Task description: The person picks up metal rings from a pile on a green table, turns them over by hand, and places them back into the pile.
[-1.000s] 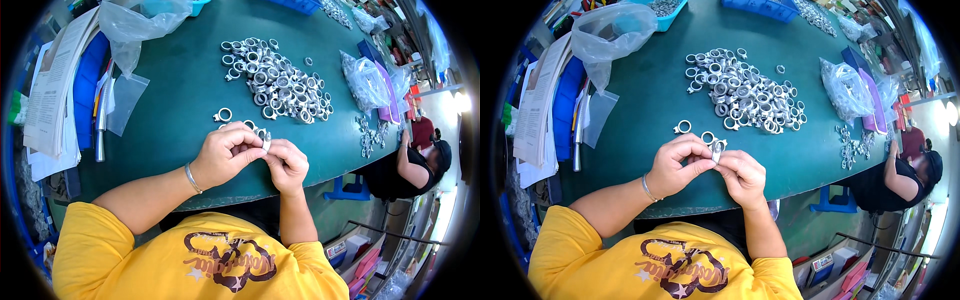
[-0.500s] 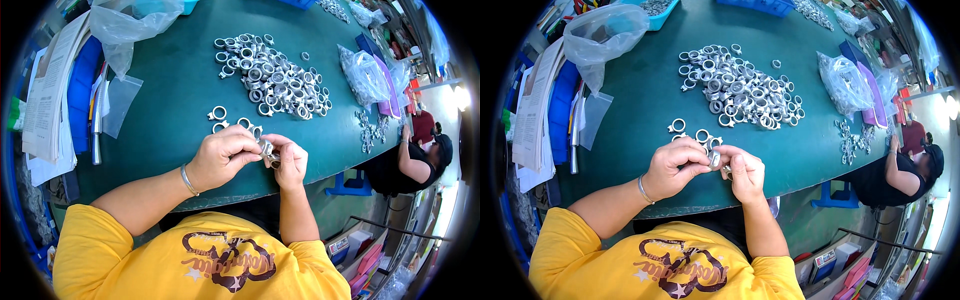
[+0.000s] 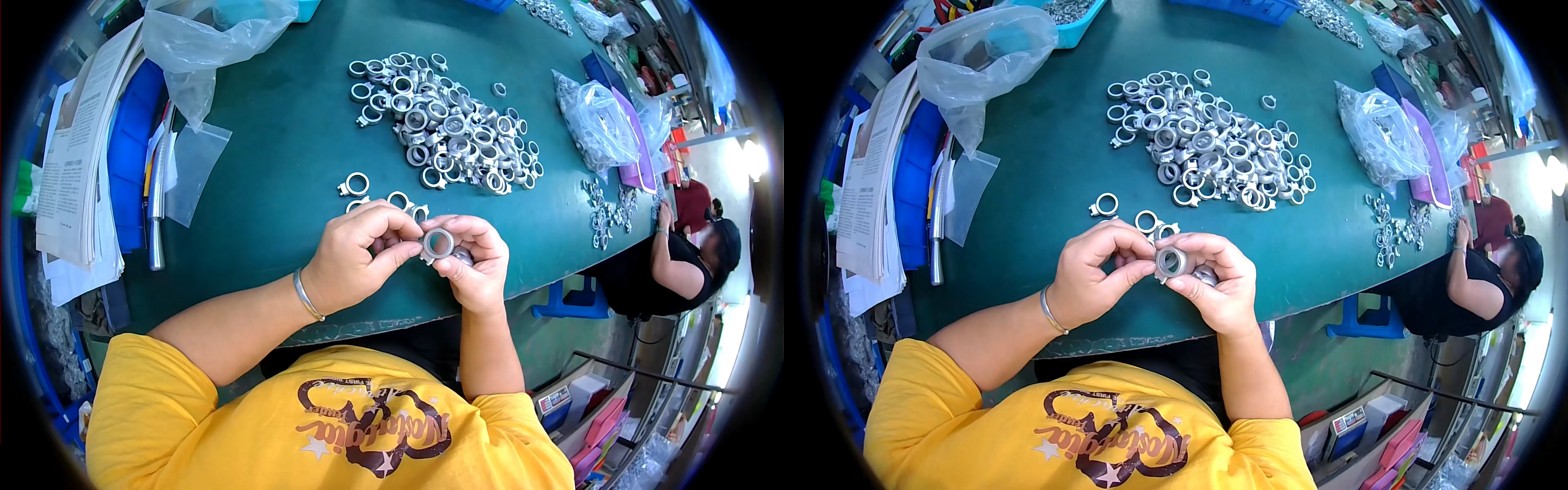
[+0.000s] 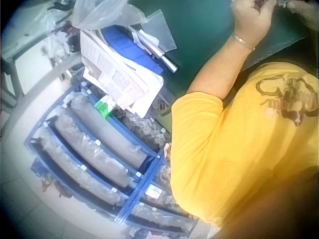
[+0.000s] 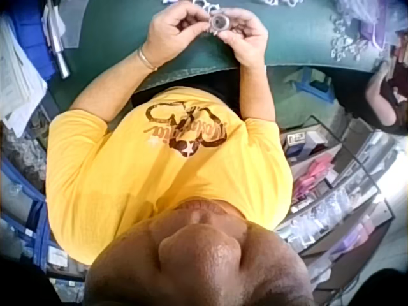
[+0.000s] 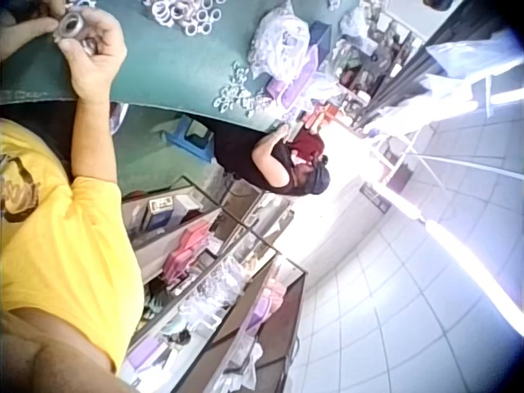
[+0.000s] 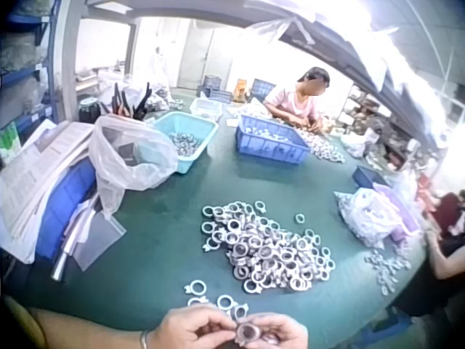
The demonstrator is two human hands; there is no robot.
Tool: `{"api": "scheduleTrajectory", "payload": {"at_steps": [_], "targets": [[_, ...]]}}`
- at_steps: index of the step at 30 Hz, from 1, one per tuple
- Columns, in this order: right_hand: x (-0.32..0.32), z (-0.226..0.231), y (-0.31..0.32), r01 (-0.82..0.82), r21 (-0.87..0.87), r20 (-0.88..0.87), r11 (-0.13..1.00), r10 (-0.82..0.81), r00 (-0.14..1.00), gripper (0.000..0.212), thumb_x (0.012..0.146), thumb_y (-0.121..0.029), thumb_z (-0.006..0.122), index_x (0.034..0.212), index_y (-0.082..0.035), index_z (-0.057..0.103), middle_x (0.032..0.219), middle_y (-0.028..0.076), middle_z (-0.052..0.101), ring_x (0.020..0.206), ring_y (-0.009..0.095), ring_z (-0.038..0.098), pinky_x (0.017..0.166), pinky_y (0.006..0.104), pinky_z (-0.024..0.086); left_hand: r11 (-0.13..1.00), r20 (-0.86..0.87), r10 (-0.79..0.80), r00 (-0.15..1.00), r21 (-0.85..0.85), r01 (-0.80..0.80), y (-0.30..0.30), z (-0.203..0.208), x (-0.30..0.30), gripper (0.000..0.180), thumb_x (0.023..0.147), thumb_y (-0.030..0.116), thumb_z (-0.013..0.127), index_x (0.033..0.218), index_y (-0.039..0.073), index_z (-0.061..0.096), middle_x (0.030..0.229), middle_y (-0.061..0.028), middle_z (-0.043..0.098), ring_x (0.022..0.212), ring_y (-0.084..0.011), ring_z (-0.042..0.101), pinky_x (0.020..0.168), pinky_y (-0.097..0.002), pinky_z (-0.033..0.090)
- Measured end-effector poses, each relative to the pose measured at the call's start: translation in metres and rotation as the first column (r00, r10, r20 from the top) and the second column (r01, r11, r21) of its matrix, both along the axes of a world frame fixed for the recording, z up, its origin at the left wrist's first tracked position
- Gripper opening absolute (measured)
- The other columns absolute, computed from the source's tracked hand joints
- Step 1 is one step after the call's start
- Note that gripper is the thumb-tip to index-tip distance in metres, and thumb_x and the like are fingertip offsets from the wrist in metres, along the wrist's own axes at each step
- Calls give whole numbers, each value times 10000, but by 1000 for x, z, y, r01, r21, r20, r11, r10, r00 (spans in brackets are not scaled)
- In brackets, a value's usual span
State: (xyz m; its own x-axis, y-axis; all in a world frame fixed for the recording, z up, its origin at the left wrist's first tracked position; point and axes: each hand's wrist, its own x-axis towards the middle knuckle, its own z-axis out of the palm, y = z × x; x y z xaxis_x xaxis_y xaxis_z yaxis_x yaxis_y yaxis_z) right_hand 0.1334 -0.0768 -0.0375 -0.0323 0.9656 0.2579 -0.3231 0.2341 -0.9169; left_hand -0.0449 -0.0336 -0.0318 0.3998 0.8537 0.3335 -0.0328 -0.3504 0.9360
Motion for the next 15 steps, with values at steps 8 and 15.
{"api": "scheduleTrajectory", "payload": {"at_steps": [8, 15], "targets": [[6, 0, 1, -18, -23, -255, 1000, 12, 967, 352, 773, -9, 694, 1091, 7, 543, 1074, 201, 610, 796, 177, 612, 657, 226, 496, 998, 105, 43, 994, -44, -39, 2, -3, 0, 93, 818, -12, 657, 906, 6, 631, 821, -36, 597, 652, -69, 567, 577, -186, 462], [14, 4, 32, 408, 66, 622, 911, -357, 697, 75, 818, 11, 651, 891, 6, 665, 733, 48, 602, 625, 109, 564, 501, 237, 425, 984, 256, 123, 959, -156, -84, 7, -10, 1, 73, 852, -2, 621, 925, 0, 613, 851, -32, 588, 671, -57, 562, 577, -179, 455]]}}
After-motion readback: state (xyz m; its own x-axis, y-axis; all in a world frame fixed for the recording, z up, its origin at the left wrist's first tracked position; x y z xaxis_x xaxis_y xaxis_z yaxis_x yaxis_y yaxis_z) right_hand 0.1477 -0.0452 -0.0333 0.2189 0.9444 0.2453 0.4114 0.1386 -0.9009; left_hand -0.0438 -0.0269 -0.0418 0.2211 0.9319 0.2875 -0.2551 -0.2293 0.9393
